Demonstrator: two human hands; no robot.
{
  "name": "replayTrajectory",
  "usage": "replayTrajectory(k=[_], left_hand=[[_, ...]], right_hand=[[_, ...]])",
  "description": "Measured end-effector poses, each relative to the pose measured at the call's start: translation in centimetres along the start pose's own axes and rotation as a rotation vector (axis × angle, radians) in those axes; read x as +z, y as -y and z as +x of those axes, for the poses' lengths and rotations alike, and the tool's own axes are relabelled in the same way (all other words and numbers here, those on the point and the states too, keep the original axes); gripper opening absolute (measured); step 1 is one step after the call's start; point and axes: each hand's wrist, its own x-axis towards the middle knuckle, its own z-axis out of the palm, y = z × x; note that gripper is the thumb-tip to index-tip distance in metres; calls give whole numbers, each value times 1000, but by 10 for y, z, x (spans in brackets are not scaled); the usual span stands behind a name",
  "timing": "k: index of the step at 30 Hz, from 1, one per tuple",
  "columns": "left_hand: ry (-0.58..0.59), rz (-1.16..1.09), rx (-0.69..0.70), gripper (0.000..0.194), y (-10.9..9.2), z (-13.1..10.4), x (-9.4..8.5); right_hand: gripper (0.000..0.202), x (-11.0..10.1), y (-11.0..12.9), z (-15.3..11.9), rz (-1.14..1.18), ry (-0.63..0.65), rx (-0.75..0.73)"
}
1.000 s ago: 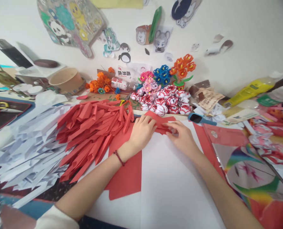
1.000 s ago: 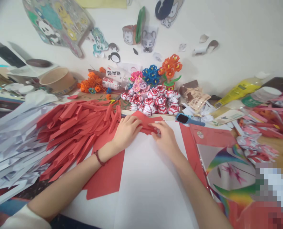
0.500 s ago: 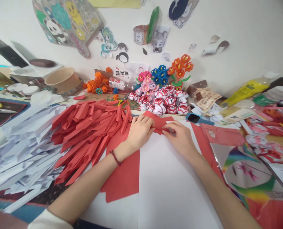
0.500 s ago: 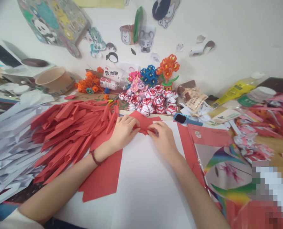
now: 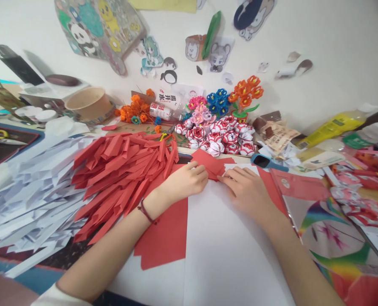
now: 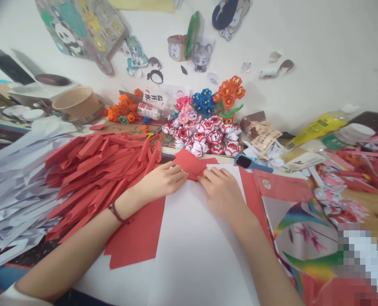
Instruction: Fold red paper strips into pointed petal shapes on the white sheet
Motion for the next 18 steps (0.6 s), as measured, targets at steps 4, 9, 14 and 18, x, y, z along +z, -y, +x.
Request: replayTrajectory(k=[4,9,14,18], left_hand=[[61,-24,-18,21,-2,-1,-2],[53,-51,-126,18,-8,5,5],[63,-84,-146,17,-8,8,7],[63,-137,-202,14,-9,8,6]], right_hand=[[19,1,1,0,21,4,78],[19,6,2,4,11,6,85],[18,6,5,7,-29,16,53],[16,5,5,6,-25,21,55]])
